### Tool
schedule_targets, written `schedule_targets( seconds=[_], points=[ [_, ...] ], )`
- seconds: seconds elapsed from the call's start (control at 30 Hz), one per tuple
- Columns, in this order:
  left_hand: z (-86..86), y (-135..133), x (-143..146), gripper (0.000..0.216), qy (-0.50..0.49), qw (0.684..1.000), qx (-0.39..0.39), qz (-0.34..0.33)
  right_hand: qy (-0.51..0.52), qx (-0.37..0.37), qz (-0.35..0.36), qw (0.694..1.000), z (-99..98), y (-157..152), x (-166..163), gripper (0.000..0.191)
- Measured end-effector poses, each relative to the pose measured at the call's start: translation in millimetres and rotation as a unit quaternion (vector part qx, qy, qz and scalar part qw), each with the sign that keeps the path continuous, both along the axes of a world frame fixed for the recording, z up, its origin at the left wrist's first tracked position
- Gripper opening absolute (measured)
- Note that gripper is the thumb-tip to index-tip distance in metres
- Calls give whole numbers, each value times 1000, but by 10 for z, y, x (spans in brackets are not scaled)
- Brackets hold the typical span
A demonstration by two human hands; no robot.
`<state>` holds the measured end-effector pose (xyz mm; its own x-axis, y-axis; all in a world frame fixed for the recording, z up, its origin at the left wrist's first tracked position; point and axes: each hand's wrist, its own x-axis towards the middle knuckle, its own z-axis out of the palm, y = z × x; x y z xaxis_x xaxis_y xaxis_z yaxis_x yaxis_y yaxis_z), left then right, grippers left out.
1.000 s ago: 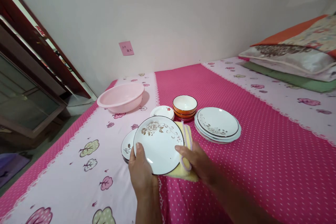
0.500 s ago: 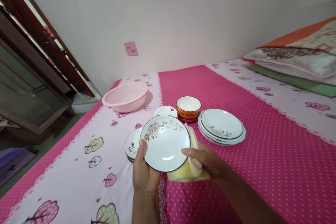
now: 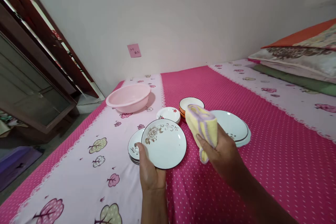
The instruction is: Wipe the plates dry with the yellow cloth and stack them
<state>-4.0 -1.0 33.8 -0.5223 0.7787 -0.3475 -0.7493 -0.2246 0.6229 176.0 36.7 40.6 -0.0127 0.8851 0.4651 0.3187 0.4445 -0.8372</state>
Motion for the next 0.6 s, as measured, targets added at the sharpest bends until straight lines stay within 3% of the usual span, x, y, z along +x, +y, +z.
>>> schedule_targets(
  seconds=[0.07,0.13,0.33,0.6],
  points=[
    [1,4,77,55,-3,1000,2,-9,-79,102,-6,992,-55,-15,-61,40],
    [5,6,175,54,-16,999,22,-36,-125,137,12,983,-142,-10,-127,46],
    [-70,10,393,51,-23,983,121,-133,-100,68,24,992,-306,-24,-301,44],
    [-83,27,301,47,-75,983,98,-136,-100,59,210,971,-130,-200,-370,70]
  ],
)
